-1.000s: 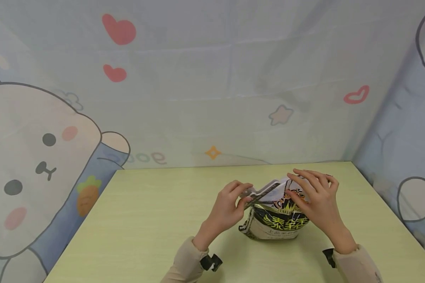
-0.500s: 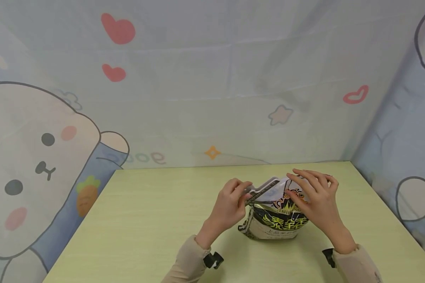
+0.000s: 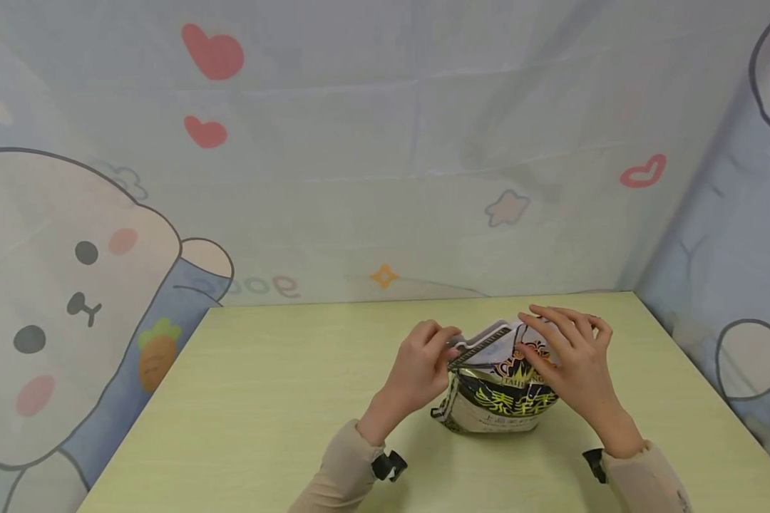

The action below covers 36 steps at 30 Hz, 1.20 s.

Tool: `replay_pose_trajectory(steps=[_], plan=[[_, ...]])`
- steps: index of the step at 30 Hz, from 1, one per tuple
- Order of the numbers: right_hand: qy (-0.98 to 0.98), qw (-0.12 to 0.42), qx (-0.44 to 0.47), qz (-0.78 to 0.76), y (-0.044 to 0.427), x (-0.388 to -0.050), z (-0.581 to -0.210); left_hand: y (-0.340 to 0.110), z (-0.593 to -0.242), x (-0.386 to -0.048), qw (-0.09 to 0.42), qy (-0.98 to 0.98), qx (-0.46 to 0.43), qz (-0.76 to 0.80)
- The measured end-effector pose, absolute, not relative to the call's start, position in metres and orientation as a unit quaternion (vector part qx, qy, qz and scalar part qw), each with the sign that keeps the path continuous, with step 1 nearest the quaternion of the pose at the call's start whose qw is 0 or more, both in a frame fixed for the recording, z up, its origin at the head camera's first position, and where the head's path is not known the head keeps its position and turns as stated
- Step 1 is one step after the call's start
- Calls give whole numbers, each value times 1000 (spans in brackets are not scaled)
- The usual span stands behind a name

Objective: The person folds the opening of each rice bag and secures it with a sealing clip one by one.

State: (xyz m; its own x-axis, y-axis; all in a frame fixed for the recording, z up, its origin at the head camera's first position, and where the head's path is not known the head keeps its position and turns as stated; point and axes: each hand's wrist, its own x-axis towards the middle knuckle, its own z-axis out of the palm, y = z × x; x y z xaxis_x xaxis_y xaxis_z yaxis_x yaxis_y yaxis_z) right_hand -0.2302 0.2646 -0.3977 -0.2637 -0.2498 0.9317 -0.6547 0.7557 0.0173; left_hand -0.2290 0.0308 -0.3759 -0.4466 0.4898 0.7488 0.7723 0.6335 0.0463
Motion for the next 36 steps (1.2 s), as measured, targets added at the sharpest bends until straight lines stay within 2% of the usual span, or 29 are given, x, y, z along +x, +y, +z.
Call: replay_pose_trajectory(steps=[17, 21, 29, 36], plan=[[-756, 549, 287, 210, 262, -230, -397, 35, -373, -236, 317, -829, -403, -222], [-758, 547, 285, 211, 262, -230, -397, 38, -373, -236, 324, -830, -399, -216], [-753, 553, 287, 210, 261, -231, -399, 43, -376, -233, 373, -827, -380, -181], [-761, 545, 281, 210, 263, -232, -402, 47, -375, -231, 376, -827, -375, -184]])
